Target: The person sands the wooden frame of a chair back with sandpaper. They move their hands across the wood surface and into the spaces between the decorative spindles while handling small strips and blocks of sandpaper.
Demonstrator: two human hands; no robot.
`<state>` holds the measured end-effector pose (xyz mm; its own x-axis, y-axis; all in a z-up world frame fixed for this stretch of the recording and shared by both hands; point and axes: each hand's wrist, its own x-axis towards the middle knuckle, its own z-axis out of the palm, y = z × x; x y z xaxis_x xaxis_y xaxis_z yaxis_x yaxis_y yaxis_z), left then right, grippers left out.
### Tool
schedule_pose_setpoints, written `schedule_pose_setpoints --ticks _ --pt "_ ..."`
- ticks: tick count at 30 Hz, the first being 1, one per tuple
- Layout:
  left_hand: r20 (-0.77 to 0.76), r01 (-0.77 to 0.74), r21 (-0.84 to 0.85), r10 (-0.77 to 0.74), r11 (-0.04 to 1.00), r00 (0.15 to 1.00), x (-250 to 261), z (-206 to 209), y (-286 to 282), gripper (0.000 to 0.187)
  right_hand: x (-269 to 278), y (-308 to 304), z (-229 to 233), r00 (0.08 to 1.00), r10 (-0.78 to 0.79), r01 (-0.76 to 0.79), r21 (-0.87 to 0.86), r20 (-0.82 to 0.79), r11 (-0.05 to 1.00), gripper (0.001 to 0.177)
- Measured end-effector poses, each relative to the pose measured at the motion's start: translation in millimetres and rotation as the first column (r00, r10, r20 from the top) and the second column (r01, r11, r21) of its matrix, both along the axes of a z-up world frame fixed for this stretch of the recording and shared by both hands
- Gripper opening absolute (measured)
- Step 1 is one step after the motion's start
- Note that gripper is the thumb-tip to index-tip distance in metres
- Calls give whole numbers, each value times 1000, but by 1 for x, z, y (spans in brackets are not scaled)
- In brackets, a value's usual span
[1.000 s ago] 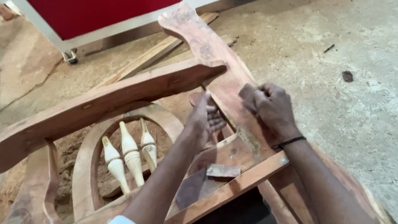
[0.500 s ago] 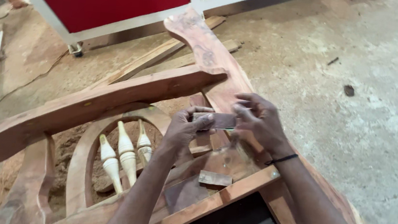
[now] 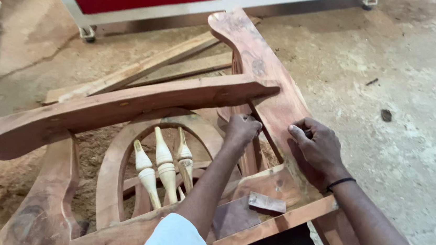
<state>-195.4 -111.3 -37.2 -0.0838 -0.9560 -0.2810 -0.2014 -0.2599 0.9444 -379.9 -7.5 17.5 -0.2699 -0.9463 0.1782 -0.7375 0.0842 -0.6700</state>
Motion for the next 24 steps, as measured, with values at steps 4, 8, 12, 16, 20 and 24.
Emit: schedule_pose_setpoints --ticks 4,8,12,16,20,24 --pt "-468 -89 255 203 963 860 2 -26 -18 2 5 -2 4 998 15 -14 24 -66 1000 29" --pt "-610 -112 340 310 934 729 -18 -56 -37 4 11 0 8 988 17 -14 22 -152 1000 27" --pt "-564 -169 472 444 865 696 -27 -57 -39 13 21 -8 12 929 175 -194 -27 -327 981 31" --pt "-707 -190 487 512 853 488 -28 -45 -50 12 28 -20 6 868 278 -346 -99 -413 933 45" --pt "-515 -296 358 452 885 729 -30 -31 -41 12 31 -22 6 873 277 -324 -53 -403 945 49" --pt "-103 -98 168 117 981 988 -25 -38 15 21 31 -23 11 873 293 -346 -73 -389 935 51"
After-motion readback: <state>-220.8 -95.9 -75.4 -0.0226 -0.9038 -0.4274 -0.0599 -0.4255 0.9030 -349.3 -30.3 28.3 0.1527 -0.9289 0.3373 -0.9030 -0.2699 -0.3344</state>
